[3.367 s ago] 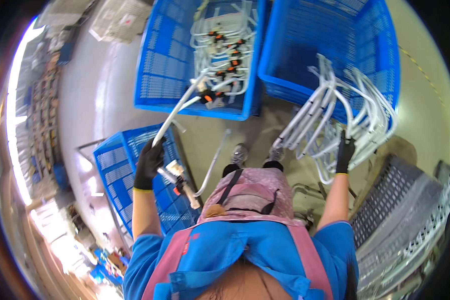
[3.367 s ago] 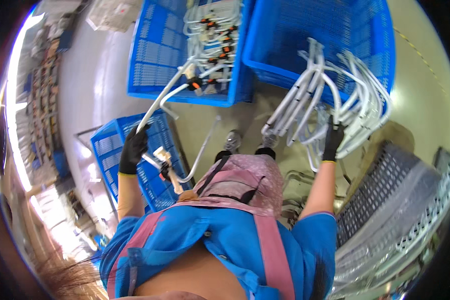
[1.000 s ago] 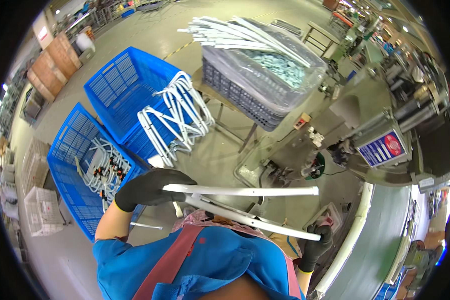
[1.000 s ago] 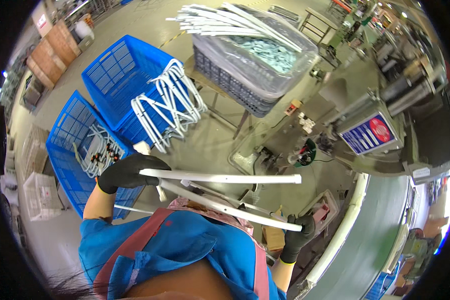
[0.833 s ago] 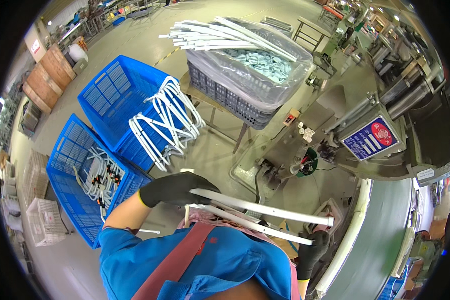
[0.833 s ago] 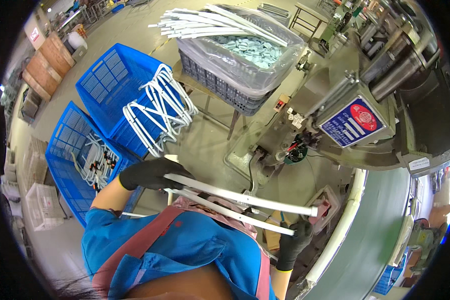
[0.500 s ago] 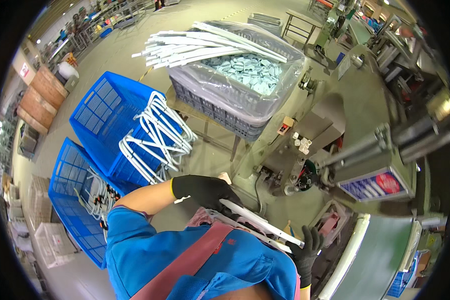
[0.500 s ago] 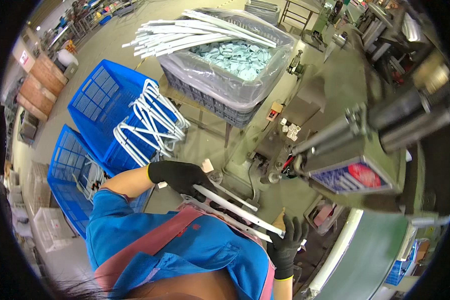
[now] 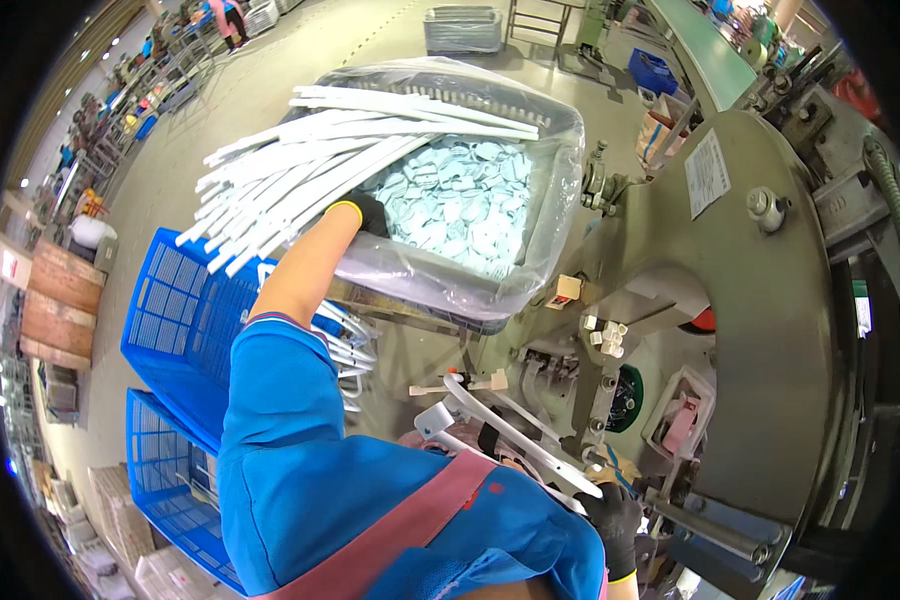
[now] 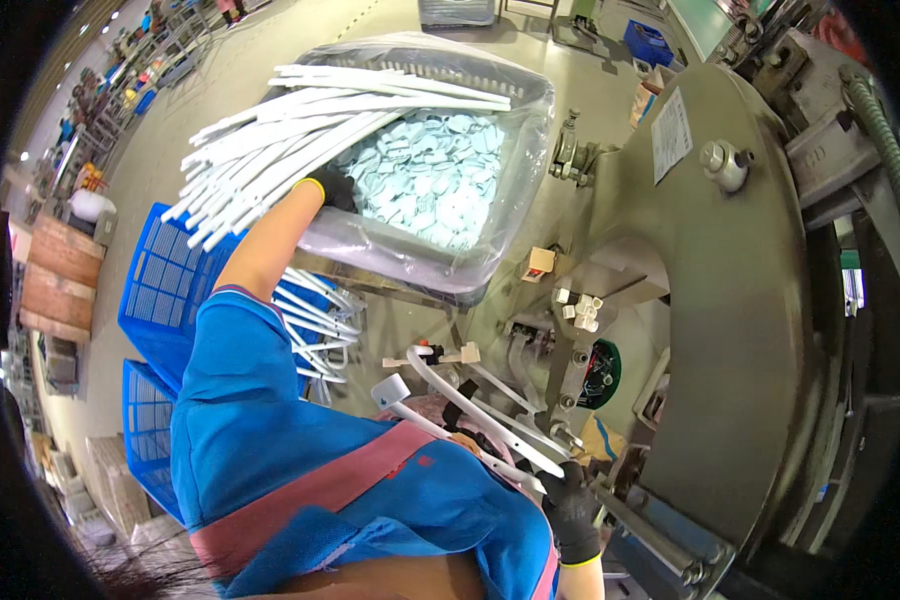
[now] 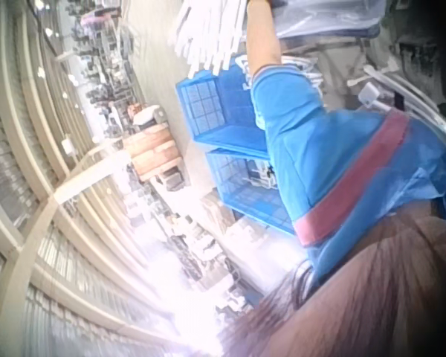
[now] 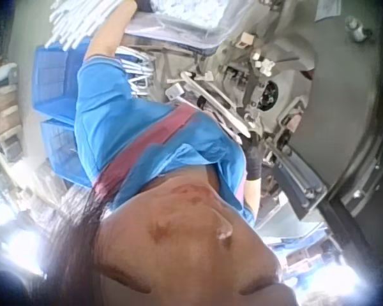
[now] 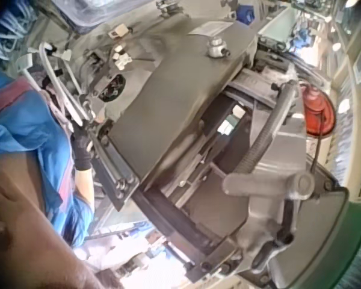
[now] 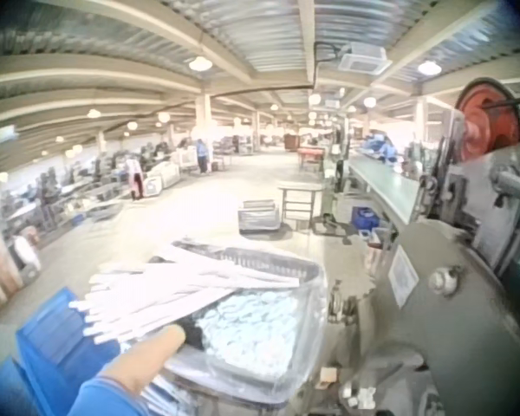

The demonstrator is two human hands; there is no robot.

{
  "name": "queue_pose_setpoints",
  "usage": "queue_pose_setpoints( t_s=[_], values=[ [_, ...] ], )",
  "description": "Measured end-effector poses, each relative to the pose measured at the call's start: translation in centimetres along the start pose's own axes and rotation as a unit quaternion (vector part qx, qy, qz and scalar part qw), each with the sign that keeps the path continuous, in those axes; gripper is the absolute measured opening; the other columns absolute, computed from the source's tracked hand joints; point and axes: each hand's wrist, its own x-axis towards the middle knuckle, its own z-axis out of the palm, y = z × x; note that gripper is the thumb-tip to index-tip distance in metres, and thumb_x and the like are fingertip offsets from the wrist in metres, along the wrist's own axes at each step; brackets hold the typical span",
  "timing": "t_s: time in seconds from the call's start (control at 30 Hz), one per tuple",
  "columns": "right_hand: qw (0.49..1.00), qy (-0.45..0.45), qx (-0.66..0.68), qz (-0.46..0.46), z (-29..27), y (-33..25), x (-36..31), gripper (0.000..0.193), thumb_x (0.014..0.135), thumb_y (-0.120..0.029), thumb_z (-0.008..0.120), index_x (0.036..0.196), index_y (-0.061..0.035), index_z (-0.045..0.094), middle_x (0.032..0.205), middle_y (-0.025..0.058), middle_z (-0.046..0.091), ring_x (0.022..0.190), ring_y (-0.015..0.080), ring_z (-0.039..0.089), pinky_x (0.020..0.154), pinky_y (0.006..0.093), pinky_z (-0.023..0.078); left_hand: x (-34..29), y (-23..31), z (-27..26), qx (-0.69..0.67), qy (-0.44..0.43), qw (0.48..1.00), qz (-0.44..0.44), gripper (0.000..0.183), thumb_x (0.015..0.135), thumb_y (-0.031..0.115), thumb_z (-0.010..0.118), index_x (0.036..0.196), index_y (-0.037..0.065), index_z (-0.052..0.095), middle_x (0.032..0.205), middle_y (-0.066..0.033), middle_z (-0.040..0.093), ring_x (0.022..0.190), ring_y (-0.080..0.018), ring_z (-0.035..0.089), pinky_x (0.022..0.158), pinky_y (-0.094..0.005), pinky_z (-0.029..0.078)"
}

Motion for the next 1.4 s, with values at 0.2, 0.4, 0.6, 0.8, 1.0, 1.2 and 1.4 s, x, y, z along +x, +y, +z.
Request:
queue_pose_setpoints(
  t_s=[0.2,0.4,0.6,0.8,1.0,1.2,1.4],
  values=[
    [0.993,-0.093,0.017,0.074,0.3,-0.8,0.0,0.035,0.061,-0.002,0.066,0.093,-0.0161,0.067,0.102,0.0115,0.051,0.094,0.0327,0.054,0.072,0.0415,0.047,1.4,1.3,0.7,-0.074,-0.029,0.989,0.122,0.072,0.067,0.041,0.075,0.125,0.001,0.057,0.117,-0.0195,0.063,0.106,-0.0292,0.062,0.089,-0.038,0.048],
    [0.995,-0.065,0.033,0.066,1.1,-1.4,0.5,0.027,0.062,-0.013,0.067,0.088,-0.0186,0.068,0.093,0.0088,0.055,0.089,0.0303,0.056,0.069,0.0424,0.046,-0.8,2.0,0.9,-0.336,0.025,0.905,0.261,0.015,0.073,0.017,0.071,0.083,0.007,0.073,0.077,-0.0024,0.069,0.074,-0.0112,0.059,0.073,-0.0273,0.047],
    [0.999,-0.026,-0.002,0.028,1.3,-1.9,1.0,0.023,0.061,-0.02,0.068,0.084,-0.0217,0.07,0.087,0.0062,0.057,0.077,0.028,0.059,0.059,0.0413,0.045,-1.8,2.9,1.2,-0.258,-0.013,0.933,0.251,0.013,0.069,0.008,0.069,0.082,0.006,0.072,0.078,-0.0023,0.069,0.07,-0.0108,0.059,0.067,-0.0273,0.048],
    [0.999,-0.025,-0.009,0.028,0.9,-1.7,0.0,0.024,0.06,-0.016,0.068,0.083,-0.0206,0.069,0.088,0.0061,0.058,0.077,0.028,0.061,0.059,0.0408,0.047,0.0,2.0,2.6,-0.108,0.122,0.953,0.254,0.027,0.066,0.019,0.072,0.09,0.006,0.07,0.085,-0.0135,0.07,0.076,-0.0269,0.066,0.071,-0.0356,0.051],
    [1.0,-0.012,-0.002,0.022,-0.4,-0.2,-2.5,0.028,0.062,-0.012,0.068,0.09,-0.0169,0.068,0.089,0.0083,0.057,0.075,0.0324,0.059,0.066,0.0422,0.048,0.3,3.3,2.1,-0.074,0.013,0.98,0.187,0.027,0.067,0.028,0.065,0.084,0.008,0.072,0.081,-0.0158,0.069,0.07,-0.031,0.065,0.068,-0.0384,0.05],
    [0.994,-0.046,0.082,0.051,-3.0,3.6,-6.1,0.026,0.076,-0.017,0.066,0.101,-0.0163,0.07,0.088,0.0122,0.064,0.081,0.0331,0.062,0.069,0.0417,0.048,-6.5,7.0,1.7,-0.075,0.339,0.936,0.06,0.022,0.082,0.029,0.057,0.094,0.013,0.065,0.093,-0.0162,0.067,0.092,-0.0363,0.064,0.079,-0.0467,0.049],
    [0.998,0.014,-0.019,-0.063,-2.9,8.4,-8.3,0.016,0.064,-0.023,0.067,0.08,-0.0233,0.069,0.076,0.0047,0.055,0.067,0.0248,0.06,0.054,0.0402,0.047,-10.0,9.3,2.7,-0.305,0.567,0.754,0.13,0.025,0.086,0.032,0.058,0.093,0.009,0.06,0.091,-0.0167,0.064,0.083,-0.039,0.06,0.073,-0.0463,0.046]
  ],
)
